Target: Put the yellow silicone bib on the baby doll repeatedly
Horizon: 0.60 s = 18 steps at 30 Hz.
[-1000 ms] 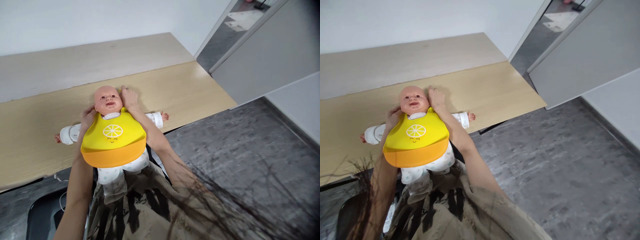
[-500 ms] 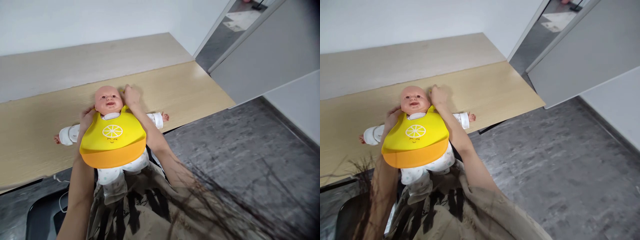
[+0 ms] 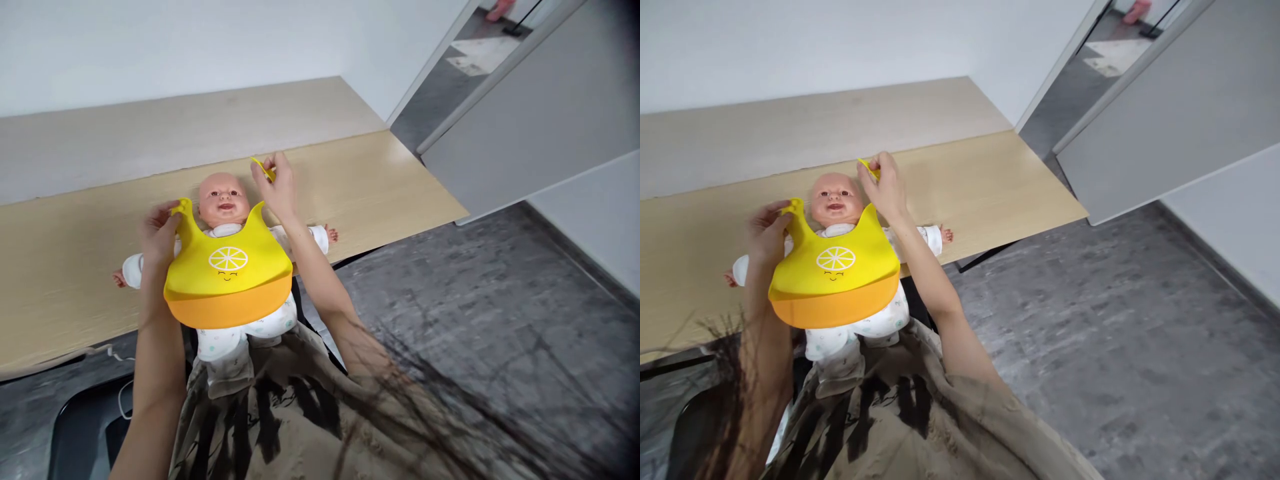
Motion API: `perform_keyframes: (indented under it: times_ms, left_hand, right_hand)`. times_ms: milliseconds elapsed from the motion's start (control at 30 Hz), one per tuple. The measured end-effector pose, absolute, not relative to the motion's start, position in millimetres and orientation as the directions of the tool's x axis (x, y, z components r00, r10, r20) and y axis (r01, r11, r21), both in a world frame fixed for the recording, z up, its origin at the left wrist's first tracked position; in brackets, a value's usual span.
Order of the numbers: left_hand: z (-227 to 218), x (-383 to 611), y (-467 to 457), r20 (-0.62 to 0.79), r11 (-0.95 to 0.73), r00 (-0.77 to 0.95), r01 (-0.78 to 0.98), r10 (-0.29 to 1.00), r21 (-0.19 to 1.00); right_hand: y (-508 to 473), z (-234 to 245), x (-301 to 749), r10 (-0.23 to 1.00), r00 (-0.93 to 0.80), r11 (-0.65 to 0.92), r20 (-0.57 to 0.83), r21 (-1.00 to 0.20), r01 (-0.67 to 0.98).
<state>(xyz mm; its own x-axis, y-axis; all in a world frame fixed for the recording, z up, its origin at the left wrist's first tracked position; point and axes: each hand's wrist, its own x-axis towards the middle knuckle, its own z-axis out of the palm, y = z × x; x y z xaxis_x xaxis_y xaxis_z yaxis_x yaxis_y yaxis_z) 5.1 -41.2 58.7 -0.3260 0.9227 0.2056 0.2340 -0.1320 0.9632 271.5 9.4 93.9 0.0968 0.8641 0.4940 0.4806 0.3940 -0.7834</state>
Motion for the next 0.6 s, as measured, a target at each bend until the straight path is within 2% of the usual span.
perform_keyframes:
  times_ms: [67, 200, 300, 367, 467, 600]
  left_hand:
    - [68.3, 3.4, -47.2, 0.225, -0.176, -0.361, 0.164, 0.905, 0.971]
    - [103.1, 15.0, -74.3, 0.374, -0.336, -0.271, 0.178, 0.887, 0.925]
    - [126.0, 25.2, -91.4, 0.396, -0.36, -0.248, 0.178, 0.884, 0.916]
    - [135.2, 28.7, -97.3, 0.416, -0.383, -0.213, 0.179, 0.884, 0.906]
    - [140.7, 29.4, -100.8, 0.444, -0.414, -0.144, 0.196, 0.884, 0.889]
    - [141.2, 30.4, -106.4, 0.466, -0.436, -0.098, 0.229, 0.879, 0.87]
  right_hand:
    - [-6.6, 105.6, 269.9, 0.808, 0.045, 0.514, 0.588, -0.74, 0.433]
    - [-35.1, 125.2, 258.0, 0.695, -0.185, 0.705, 0.695, -0.608, 0.363]
    - [-48.9, 135.0, 246.3, 0.522, -0.377, 0.853, 0.765, -0.466, 0.236]
    - [-54.1, 140.4, 241.0, 0.457, -0.48, 0.889, 0.749, -0.395, 0.231]
    - [-58.6, 147.2, 238.6, 0.427, -0.576, 0.904, 0.697, -0.319, 0.283]
    - [-62.9, 147.4, 236.9, 0.408, -0.562, 0.912, 0.72, -0.298, 0.281]
